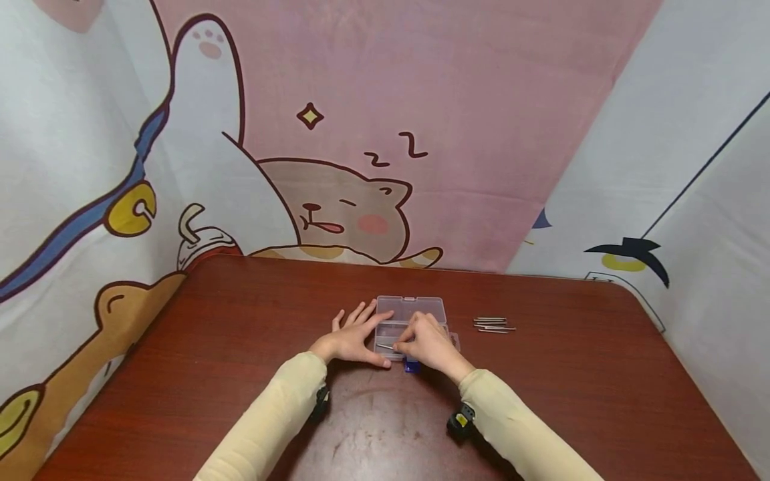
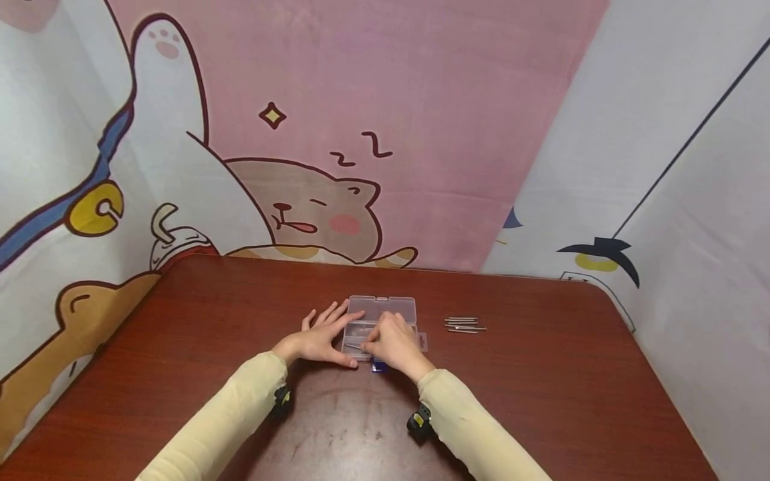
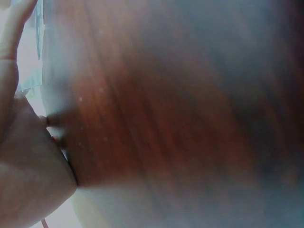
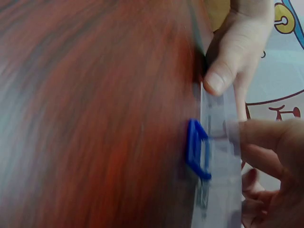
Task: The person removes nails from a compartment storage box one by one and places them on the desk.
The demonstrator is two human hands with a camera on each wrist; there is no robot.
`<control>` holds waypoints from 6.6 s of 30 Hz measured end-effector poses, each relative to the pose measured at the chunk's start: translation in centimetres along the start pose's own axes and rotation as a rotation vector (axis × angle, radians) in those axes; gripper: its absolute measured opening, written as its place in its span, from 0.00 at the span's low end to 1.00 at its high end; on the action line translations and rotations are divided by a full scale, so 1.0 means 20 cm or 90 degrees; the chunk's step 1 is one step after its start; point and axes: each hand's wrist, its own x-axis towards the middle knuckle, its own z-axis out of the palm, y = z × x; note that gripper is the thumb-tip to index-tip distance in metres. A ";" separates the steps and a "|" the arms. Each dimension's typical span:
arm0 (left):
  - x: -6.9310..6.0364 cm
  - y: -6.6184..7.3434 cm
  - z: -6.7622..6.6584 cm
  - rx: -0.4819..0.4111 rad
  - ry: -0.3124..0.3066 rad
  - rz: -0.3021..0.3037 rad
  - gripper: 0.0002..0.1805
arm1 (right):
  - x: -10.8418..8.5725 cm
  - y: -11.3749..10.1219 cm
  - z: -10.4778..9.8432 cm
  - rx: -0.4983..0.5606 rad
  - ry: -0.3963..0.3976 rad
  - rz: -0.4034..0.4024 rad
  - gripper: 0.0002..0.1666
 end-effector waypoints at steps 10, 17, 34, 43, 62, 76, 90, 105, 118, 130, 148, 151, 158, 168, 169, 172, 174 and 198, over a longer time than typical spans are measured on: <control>0.00 0.00 0.00 -0.006 0.001 -0.002 0.52 | 0.00 -0.05 0.06 -0.060 0.083 0.072 0.05; 0.00 0.00 0.00 0.001 0.001 -0.003 0.53 | 0.00 -0.06 0.10 -0.080 0.137 0.054 0.06; 0.00 0.00 0.00 -0.003 0.002 -0.003 0.53 | 0.00 -0.01 0.12 -0.003 0.138 0.004 0.06; 0.00 0.00 0.00 -0.001 0.004 -0.001 0.53 | 0.00 0.00 0.10 0.114 0.149 0.006 0.04; -0.01 0.02 -0.01 -0.003 -0.001 -0.011 0.53 | -0.08 0.10 -0.01 0.168 0.156 0.016 0.05; -0.01 0.00 -0.01 -0.010 0.000 -0.008 0.53 | -0.18 0.27 -0.14 0.154 0.169 0.027 0.03; -0.01 0.01 -0.01 -0.014 0.004 -0.002 0.53 | -0.27 0.45 -0.27 0.059 0.165 0.041 0.04; -0.01 0.01 -0.01 -0.012 0.004 -0.008 0.53 | -0.34 0.65 -0.37 0.024 0.120 0.054 0.04; -0.01 0.01 -0.01 -0.019 -0.001 -0.007 0.53 | -0.36 0.76 -0.43 -0.029 0.091 -0.007 0.06; -0.01 0.00 -0.01 -0.015 -0.003 -0.008 0.53 | -0.33 0.83 -0.46 -0.082 0.111 -0.178 0.11; 0.00 0.00 -0.01 -0.011 -0.011 -0.014 0.54 | -0.31 0.68 -0.38 -0.003 0.066 -0.180 0.10; 0.00 0.00 -0.02 -0.012 -0.013 -0.014 0.54 | -0.31 0.65 -0.36 0.015 0.073 -0.185 0.10; 0.00 0.00 -0.02 0.001 -0.022 -0.014 0.51 | -0.27 0.55 -0.31 0.047 0.099 -0.183 0.10; 0.00 -0.01 -0.04 -0.046 -0.040 -0.007 0.44 | -0.20 0.41 -0.21 0.109 0.078 -0.161 0.08; 0.00 -0.01 -0.04 -0.054 -0.042 -0.008 0.43 | -0.20 0.40 -0.20 0.118 0.076 -0.158 0.07; 0.00 -0.02 -0.04 -0.068 -0.045 -0.011 0.42 | -0.18 0.37 -0.17 0.135 0.070 -0.149 0.06; 0.00 -0.02 -0.04 -0.061 -0.048 -0.012 0.44 | -0.17 0.35 -0.16 0.140 0.065 -0.146 0.06; 0.00 -0.03 -0.05 -0.062 -0.068 -0.006 0.44 | -0.12 0.26 -0.13 -0.026 -0.036 -0.152 0.07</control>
